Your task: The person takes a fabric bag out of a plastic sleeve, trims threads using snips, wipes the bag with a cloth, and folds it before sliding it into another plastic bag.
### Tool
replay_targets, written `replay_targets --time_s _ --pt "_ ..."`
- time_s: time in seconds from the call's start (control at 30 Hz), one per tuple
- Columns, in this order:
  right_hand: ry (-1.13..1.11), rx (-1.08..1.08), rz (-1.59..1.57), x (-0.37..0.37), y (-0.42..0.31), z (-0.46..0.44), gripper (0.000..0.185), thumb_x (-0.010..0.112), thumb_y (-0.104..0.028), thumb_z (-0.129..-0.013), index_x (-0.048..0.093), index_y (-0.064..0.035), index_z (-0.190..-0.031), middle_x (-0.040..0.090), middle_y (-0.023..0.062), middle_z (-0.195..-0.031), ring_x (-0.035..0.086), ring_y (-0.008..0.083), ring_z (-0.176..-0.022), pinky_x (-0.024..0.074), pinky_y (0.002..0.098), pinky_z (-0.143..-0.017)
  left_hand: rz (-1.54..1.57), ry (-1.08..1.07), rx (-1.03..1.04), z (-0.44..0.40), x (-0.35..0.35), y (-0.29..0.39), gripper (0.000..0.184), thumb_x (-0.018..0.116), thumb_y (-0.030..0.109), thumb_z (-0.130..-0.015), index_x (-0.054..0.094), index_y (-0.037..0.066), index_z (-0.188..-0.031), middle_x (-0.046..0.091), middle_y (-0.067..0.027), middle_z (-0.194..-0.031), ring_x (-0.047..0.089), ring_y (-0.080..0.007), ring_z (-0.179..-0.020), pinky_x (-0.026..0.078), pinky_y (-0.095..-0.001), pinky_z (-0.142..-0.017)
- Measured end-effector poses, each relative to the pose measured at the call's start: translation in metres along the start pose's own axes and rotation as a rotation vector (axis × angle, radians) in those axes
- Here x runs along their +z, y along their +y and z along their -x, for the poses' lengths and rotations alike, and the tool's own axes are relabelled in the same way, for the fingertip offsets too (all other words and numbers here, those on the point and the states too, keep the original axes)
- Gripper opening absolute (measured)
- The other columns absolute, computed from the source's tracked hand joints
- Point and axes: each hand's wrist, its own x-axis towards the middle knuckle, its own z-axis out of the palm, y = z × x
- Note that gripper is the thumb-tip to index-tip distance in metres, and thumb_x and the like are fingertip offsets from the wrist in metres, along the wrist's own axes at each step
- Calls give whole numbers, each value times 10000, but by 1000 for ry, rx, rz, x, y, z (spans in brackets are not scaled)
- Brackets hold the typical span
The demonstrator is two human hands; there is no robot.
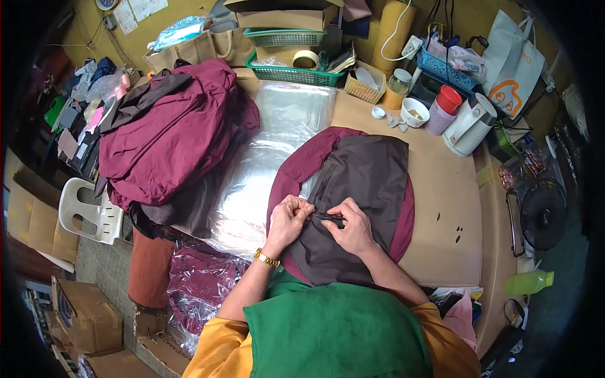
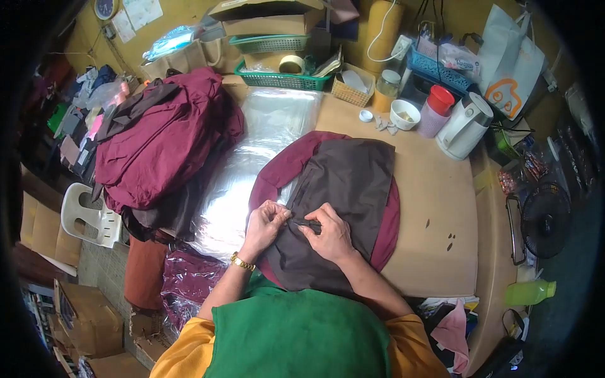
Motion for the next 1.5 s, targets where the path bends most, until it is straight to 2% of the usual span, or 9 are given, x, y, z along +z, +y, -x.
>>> replay_targets --time_s 0.23,0.4,0.53,0.67,0.83,0.9,1.17,1.33,1.5 --pt "-44 33 -33 3 3 -3 284 812 -125 -745 572 -44 -873 577 104 -872 626 258 -728 518 366 -659 -66 -24 164 3 1 2 168 678 124 -916 662 1 -803 567 -2 -821 530 -71 -730 426 -232 -656" --pt "124 165 -408 -11 16 -6 222 759 -44 -787 558 -48 -880 548 47 -820 569 151 -681 483 297 -634 1133 -139 -158 2 -43 -11 201 693 144 -897 610 -29 -837 576 -17 -766 531 -118 -714 437 -246 -690" --pt "473 254 -183 -97 82 -32 126 658 -43 -848 592 -41 -955 570 64 -873 564 184 -795 466 311 -763 -216 521 382 -5 -82 -10 330 709 196 -897 561 -37 -1079 573 -102 -1045 552 -162 -832 469 -281 -738" --pt "543 283 222 -141 172 -57 130 655 -51 -869 608 2 -979 583 122 -985 598 220 -891 469 338 -844 -424 44 20 -1 -73 31 434 731 149 -874 562 -52 -1220 655 -69 -949 599 -147 -778 494 -274 -711" --pt "456 304 830 -148 102 -37 275 682 -334 -877 651 -77 -971 595 144 -966 591 337 -934 466 399 -823 363 -172 -39 -17 -84 9 252 692 53 -890 615 -11 -1121 678 -22 -893 620 -99 -760 501 -231 -712" --pt "-267 768 498 -164 31 -34 264 704 -320 -854 637 -72 -914 599 151 -833 611 361 -793 487 435 -731 735 -199 -69 -9 -82 30 141 670 10 -896 632 22 -1032 685 -32 -943 650 -108 -816 532 -241 -749" --pt "260 130 358 -96 9 -18 132 666 -133 -860 575 -48 -815 586 148 -838 613 384 -761 483 478 -677 1082 -477 -300 -15 -35 55 242 627 -19 -872 609 -36 -1113 692 -131 -1057 694 -170 -919 567 -282 -864" --pt "202 37 444 -63 7 -33 123 664 -118 -867 562 -52 -886 572 159 -921 626 385 -856 505 490 -739 736 -574 -302 -19 26 16 100 584 -1 -921 620 52 -998 664 -2 -922 564 -29 -582 445 -152 -469" --pt "74 300 77 -52 63 -34 101 647 -85 -879 602 4 -893 669 173 -899 679 301 -913 522 431 -781 164 -562 -60 -14 42 11 228 700 3 -860 640 31 -1078 642 9 -932 598 -72 -741 495 -201 -690"
